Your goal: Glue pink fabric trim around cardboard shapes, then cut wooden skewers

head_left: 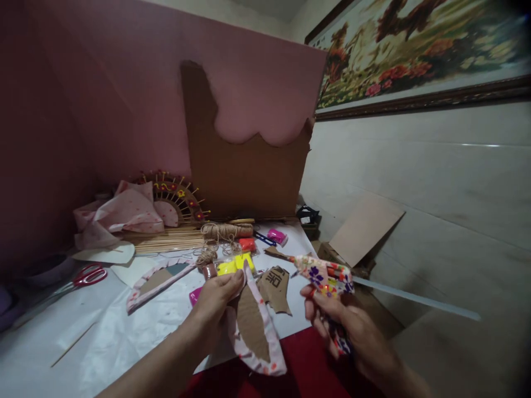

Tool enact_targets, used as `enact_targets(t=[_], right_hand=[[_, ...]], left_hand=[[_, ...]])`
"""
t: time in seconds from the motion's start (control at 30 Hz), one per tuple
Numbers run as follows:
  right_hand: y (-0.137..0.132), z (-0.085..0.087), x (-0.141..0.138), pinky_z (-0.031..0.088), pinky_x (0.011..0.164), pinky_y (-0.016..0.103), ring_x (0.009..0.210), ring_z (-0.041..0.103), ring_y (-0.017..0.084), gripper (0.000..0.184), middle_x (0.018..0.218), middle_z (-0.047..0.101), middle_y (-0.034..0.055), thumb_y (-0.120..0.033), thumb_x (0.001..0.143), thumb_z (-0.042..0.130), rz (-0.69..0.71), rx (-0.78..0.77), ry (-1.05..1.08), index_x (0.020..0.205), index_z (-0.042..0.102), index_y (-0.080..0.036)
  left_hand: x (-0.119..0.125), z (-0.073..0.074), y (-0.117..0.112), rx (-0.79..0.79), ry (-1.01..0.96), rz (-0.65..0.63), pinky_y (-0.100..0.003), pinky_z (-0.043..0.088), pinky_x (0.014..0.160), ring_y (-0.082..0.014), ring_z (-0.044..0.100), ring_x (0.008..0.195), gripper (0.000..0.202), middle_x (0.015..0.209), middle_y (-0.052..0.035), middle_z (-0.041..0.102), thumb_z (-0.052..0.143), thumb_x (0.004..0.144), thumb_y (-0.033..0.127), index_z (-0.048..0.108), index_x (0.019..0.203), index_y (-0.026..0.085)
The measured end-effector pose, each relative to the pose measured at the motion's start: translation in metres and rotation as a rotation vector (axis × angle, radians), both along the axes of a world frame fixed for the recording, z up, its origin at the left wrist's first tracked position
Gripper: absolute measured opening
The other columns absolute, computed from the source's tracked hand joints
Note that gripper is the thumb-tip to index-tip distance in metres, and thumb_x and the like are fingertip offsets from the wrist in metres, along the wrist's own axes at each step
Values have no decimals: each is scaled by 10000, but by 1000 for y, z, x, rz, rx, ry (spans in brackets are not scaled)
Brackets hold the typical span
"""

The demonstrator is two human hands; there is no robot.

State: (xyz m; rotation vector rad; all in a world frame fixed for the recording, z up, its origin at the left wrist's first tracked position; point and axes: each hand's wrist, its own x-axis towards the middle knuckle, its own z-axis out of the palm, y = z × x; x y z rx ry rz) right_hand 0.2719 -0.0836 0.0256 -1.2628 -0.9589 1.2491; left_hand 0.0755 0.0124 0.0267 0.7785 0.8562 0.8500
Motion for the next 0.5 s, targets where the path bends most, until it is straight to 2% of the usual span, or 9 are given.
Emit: enact_targets(t=[0.07,0.13,0.23,0.33,0.43,0.5], right_hand=[[-8,3,-9,258,325,156,321,330,27,406,483,465,-47,-534,805,542,136,-56,-56,775,597,-132],[-13,5,-19,217,323,164,321,313,21,411,521,489,-44,-556,761,580,197,-80,-80,787,591,-146],[-14,12,-33,201,352,174,352,297,32,386,476,438,-63,-541,721,630,216,-142,-137,718,570,-160],[-9,24,-46,294,395,180,417,369,63,336,507,466,-55,-492,700,671,206,-157,-169,698,573,-171],[-5,38,-54,453,604,214,642,545,135,243,672,593,-13,-420,732,669,246,-126,-177,768,633,-183],[-3,46,-57,471,755,261,838,586,196,235,829,656,20,-397,773,636,323,-119,-207,881,671,-191]], left_hand=[[-11,1,-6,56,77,-13,-194,383,417,-119,547,428,315,492,-25,616,727,665,394,611,582,113],[-21,0,-12,101,116,-18,-183,345,397,-107,520,409,376,476,-24,605,721,644,466,614,566,115],[-31,-5,-18,123,77,-13,-205,392,451,-125,544,453,406,514,-47,634,722,619,508,647,602,110],[-37,-10,-22,119,41,-20,-233,422,497,-139,558,480,424,559,-64,656,706,637,517,681,681,96],[-42,-12,-25,114,33,-40,-246,425,498,-144,556,471,420,569,-69,662,678,676,506,695,741,91],[-44,-12,-26,116,31,-45,-238,422,496,-142,558,477,392,569,-64,661,675,690,487,692,724,97]])
